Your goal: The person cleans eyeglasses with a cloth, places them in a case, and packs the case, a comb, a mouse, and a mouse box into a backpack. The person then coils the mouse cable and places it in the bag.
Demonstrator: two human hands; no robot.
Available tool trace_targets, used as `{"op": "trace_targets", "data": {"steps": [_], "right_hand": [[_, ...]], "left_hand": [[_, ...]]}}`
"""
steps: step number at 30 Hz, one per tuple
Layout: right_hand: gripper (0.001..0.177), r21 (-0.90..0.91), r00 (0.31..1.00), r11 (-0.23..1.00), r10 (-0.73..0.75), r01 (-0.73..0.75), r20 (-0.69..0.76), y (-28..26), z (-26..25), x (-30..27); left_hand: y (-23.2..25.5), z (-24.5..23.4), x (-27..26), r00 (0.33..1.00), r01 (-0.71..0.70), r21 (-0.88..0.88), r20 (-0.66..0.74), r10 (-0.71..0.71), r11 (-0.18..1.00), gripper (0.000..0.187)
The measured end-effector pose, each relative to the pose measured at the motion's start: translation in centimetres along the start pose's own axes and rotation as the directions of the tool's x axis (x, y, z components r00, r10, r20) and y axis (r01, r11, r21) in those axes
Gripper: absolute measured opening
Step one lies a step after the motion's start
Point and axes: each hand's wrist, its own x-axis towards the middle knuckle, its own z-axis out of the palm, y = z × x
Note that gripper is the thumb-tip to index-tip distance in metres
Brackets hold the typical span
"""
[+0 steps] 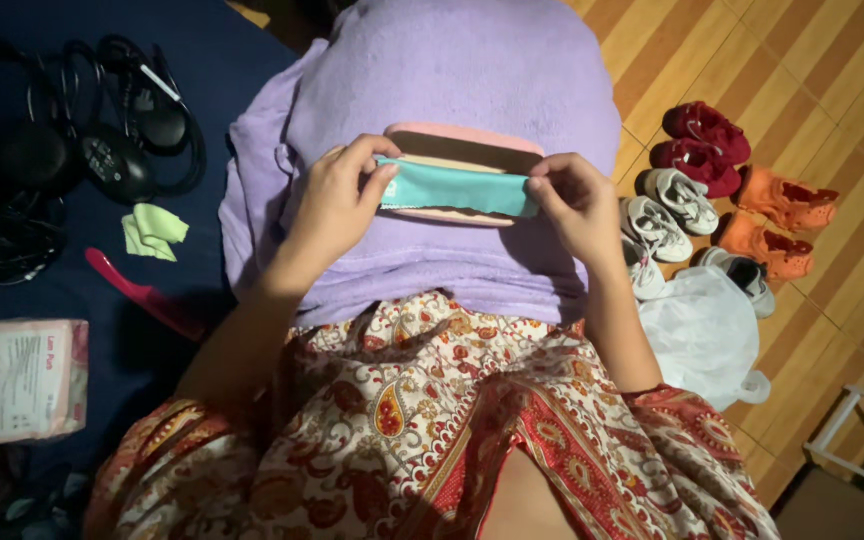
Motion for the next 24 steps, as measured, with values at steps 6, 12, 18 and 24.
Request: {"op": "trace_targets", "data": {"steps": [6, 12, 18, 24], "right_hand": [[0.013, -0.174, 0.998, 0.985, -0.028, 0.018, -0.056, 0.8, 1.1, -0.3], [0.020, -0.531, 0.905, 0.794, -0.410, 0.295, -0.110, -0.5, 2.2, -2.2], [0.012, -0.639, 0.906, 0.689, -0.421, 0.342, 0.030, -0.8, 2.7, -3.8], [0.015, -0.676, 0.915, 0.661, -0.400, 0.326, 0.050, -1.0, 3.1, -3.3]], "left_hand": [[-1.7, 1.1, -0.8, 0.998, -0.053, 0.176, -0.023, 0.058, 0.983, 0.020], [-1.0, 1.6, -2.6, 0.977, -0.143, 0.322, -0.105, 0.185, 0.936, 0.018], [-0.5, 2.2, -4.1, 0.993, -0.076, 0.452, -0.050, 0.110, 0.889, 0.009], [-0.7, 2.4, -3.7, 0.999, 0.023, 0.368, -0.033, -0.012, 0.930, 0.011]]}}
